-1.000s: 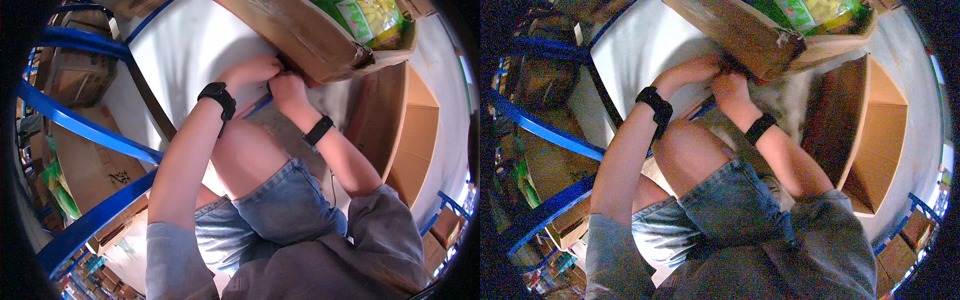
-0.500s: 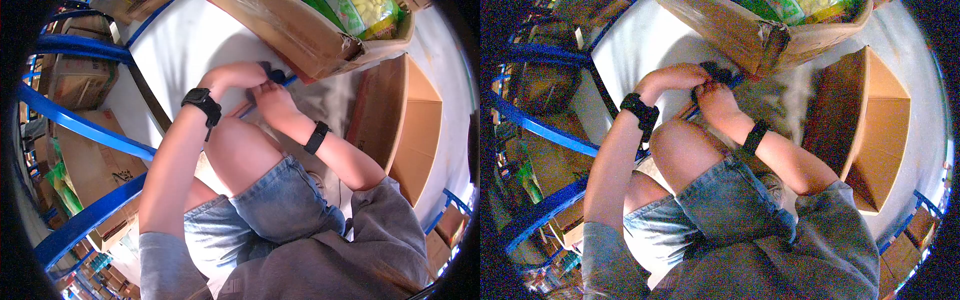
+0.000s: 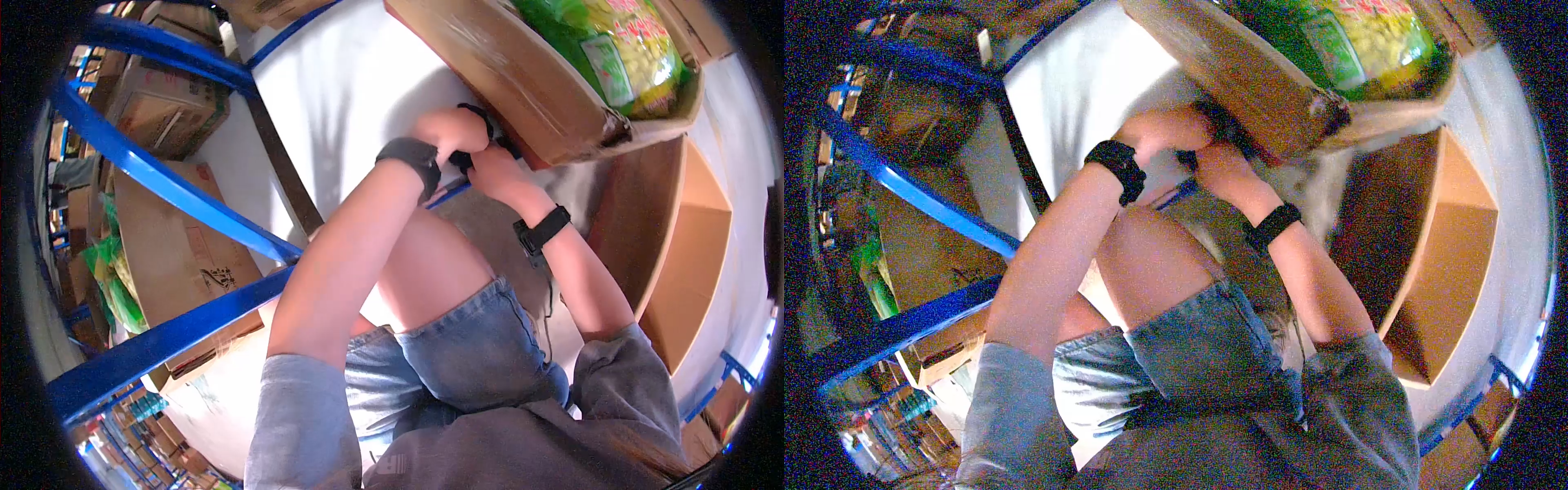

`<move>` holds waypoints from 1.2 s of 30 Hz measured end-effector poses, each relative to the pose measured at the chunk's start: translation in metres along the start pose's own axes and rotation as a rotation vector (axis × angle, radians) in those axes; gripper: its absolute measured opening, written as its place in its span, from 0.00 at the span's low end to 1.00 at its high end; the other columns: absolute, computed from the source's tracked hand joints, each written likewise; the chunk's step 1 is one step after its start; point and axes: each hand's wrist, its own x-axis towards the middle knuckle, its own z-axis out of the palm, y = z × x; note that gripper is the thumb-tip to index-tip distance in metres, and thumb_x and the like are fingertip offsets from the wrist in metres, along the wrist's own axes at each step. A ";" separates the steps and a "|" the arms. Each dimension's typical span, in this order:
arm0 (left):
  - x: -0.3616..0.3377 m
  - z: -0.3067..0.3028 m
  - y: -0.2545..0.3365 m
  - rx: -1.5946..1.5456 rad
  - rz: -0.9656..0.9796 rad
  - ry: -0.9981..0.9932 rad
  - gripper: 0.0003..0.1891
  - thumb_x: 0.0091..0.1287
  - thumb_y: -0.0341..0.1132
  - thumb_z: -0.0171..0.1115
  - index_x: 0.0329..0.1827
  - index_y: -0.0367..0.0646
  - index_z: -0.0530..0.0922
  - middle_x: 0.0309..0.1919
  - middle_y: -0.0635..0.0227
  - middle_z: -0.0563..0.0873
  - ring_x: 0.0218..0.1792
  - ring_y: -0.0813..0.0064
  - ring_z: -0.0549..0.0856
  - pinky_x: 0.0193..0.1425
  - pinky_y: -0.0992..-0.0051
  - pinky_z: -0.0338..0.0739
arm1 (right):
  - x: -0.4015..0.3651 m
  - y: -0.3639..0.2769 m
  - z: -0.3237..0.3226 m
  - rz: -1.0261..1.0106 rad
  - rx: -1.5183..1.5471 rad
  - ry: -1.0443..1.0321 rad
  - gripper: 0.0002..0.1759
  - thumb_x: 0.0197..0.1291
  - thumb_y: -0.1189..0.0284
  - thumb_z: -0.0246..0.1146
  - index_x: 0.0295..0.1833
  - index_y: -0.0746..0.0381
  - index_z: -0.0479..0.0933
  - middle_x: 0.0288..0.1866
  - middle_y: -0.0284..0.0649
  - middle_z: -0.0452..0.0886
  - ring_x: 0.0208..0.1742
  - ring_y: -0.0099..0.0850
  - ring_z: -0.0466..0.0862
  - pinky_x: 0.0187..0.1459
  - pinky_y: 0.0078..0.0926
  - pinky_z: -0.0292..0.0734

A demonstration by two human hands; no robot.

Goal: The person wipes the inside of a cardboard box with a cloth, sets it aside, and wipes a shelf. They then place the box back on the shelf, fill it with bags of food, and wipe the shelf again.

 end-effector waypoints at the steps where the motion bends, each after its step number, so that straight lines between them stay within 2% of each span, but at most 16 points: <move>1: -0.006 0.008 -0.004 -0.044 -0.075 0.111 0.10 0.51 0.31 0.49 0.30 0.36 0.77 0.31 0.51 0.79 0.30 0.51 0.78 0.33 0.66 0.72 | 0.008 0.000 0.011 0.000 0.024 -0.034 0.09 0.45 0.77 0.54 0.35 0.67 0.73 0.35 0.53 0.76 0.41 0.47 0.76 0.44 0.38 0.71; 4: -0.049 0.020 -0.043 0.129 0.182 0.484 0.08 0.46 0.30 0.51 0.24 0.38 0.77 0.25 0.54 0.78 0.28 0.55 0.78 0.31 0.65 0.71 | 0.037 -0.019 0.023 -0.104 0.308 -0.109 0.11 0.45 0.79 0.52 0.37 0.65 0.73 0.39 0.50 0.76 0.43 0.48 0.74 0.45 0.38 0.69; 5: -0.057 0.032 -0.054 0.242 0.132 0.702 0.06 0.43 0.30 0.52 0.19 0.39 0.76 0.22 0.55 0.76 0.27 0.57 0.77 0.30 0.64 0.71 | 0.046 -0.028 0.021 -0.256 0.229 -0.126 0.13 0.50 0.72 0.52 0.42 0.61 0.74 0.42 0.49 0.76 0.45 0.46 0.75 0.48 0.37 0.70; 6: -0.092 0.006 -0.049 0.161 -0.079 0.371 0.11 0.53 0.37 0.50 0.33 0.44 0.78 0.37 0.58 0.79 0.43 0.64 0.77 0.45 0.71 0.70 | 0.051 -0.038 0.026 -0.375 0.242 -0.061 0.13 0.52 0.71 0.50 0.43 0.60 0.74 0.46 0.48 0.75 0.48 0.43 0.74 0.50 0.36 0.68; 7: -0.111 0.007 -0.066 0.186 0.013 0.397 0.11 0.55 0.37 0.49 0.34 0.43 0.77 0.37 0.58 0.79 0.44 0.62 0.76 0.45 0.72 0.70 | 0.057 -0.045 0.027 -0.554 0.157 -0.021 0.13 0.52 0.71 0.50 0.43 0.59 0.74 0.46 0.47 0.75 0.48 0.43 0.74 0.51 0.35 0.68; 8: -0.112 0.008 -0.079 0.105 -0.048 0.287 0.12 0.56 0.38 0.49 0.34 0.40 0.77 0.36 0.56 0.80 0.41 0.57 0.77 0.42 0.68 0.71 | 0.063 -0.049 0.029 -0.729 0.069 0.018 0.13 0.53 0.71 0.49 0.43 0.59 0.73 0.46 0.47 0.75 0.48 0.42 0.74 0.52 0.35 0.68; 10: -0.110 0.009 -0.084 -0.159 -0.368 0.190 0.12 0.57 0.38 0.49 0.34 0.38 0.76 0.33 0.51 0.80 0.39 0.53 0.78 0.41 0.63 0.71 | 0.062 -0.055 0.028 -0.671 -0.038 0.024 0.16 0.49 0.75 0.50 0.45 0.57 0.73 0.49 0.44 0.72 0.52 0.42 0.70 0.52 0.36 0.66; 12: -0.121 0.019 -0.083 -0.228 -0.432 0.347 0.13 0.56 0.38 0.52 0.36 0.38 0.76 0.33 0.49 0.79 0.39 0.52 0.78 0.42 0.62 0.71 | 0.044 -0.055 0.019 -0.596 -0.092 0.112 0.24 0.39 0.83 0.53 0.47 0.56 0.72 0.55 0.42 0.68 0.56 0.41 0.66 0.53 0.37 0.65; 13: -0.124 0.024 -0.081 -0.265 -0.465 0.426 0.13 0.55 0.39 0.54 0.36 0.38 0.76 0.33 0.48 0.79 0.39 0.52 0.78 0.43 0.61 0.71 | 0.035 -0.054 0.013 -0.484 -0.091 0.101 0.25 0.41 0.80 0.57 0.50 0.54 0.70 0.55 0.43 0.66 0.54 0.43 0.66 0.51 0.37 0.66; 17: -0.109 0.054 -0.087 -0.112 -0.299 0.627 0.20 0.49 0.42 0.61 0.41 0.38 0.75 0.32 0.49 0.80 0.37 0.51 0.78 0.44 0.61 0.71 | 0.015 -0.052 0.009 -0.181 -0.050 0.006 0.26 0.42 0.73 0.62 0.51 0.55 0.67 0.49 0.47 0.67 0.48 0.45 0.68 0.48 0.37 0.68; 21: -0.087 0.056 -0.074 -0.323 -0.148 0.417 0.15 0.45 0.34 0.62 0.36 0.37 0.75 0.36 0.52 0.75 0.41 0.54 0.74 0.46 0.64 0.69 | 0.015 -0.046 0.019 -0.096 -0.033 -0.008 0.25 0.41 0.70 0.65 0.47 0.59 0.66 0.46 0.49 0.67 0.44 0.46 0.69 0.46 0.39 0.69; 25: -0.078 0.068 -0.047 -0.283 0.048 0.442 0.15 0.46 0.35 0.63 0.35 0.37 0.74 0.35 0.53 0.75 0.40 0.54 0.74 0.45 0.65 0.70 | -0.009 -0.043 -0.002 0.121 -0.066 -0.139 0.26 0.40 0.70 0.66 0.45 0.61 0.63 0.49 0.55 0.66 0.50 0.52 0.67 0.50 0.41 0.67; 28: -0.073 0.066 -0.035 -0.230 0.115 0.487 0.14 0.46 0.35 0.64 0.34 0.38 0.75 0.34 0.53 0.75 0.40 0.55 0.74 0.45 0.66 0.70 | -0.027 -0.019 0.015 0.045 -0.097 0.087 0.29 0.40 0.70 0.66 0.48 0.62 0.61 0.54 0.63 0.61 0.58 0.59 0.60 0.54 0.42 0.64; 29: -0.069 0.066 -0.036 -0.198 0.127 0.500 0.13 0.47 0.34 0.63 0.34 0.37 0.75 0.33 0.54 0.75 0.42 0.58 0.74 0.46 0.67 0.70 | -0.025 -0.011 0.021 0.071 0.019 0.039 0.29 0.43 0.72 0.63 0.50 0.66 0.58 0.57 0.69 0.55 0.62 0.62 0.53 0.58 0.43 0.59; 32: -0.056 0.067 -0.043 -0.045 0.226 0.654 0.11 0.49 0.32 0.61 0.32 0.35 0.74 0.34 0.54 0.75 0.43 0.58 0.74 0.46 0.67 0.70 | -0.014 0.000 0.037 0.086 -0.045 0.093 0.30 0.46 0.74 0.59 0.54 0.72 0.55 0.58 0.69 0.53 0.61 0.61 0.53 0.59 0.43 0.57; 36: -0.013 0.078 -0.068 0.031 0.139 0.790 0.08 0.54 0.30 0.52 0.31 0.34 0.74 0.36 0.53 0.76 0.42 0.57 0.74 0.48 0.66 0.69 | 0.028 -0.007 0.021 0.017 -0.125 -0.029 0.33 0.46 0.74 0.56 0.56 0.77 0.51 0.59 0.69 0.52 0.62 0.60 0.53 0.62 0.42 0.52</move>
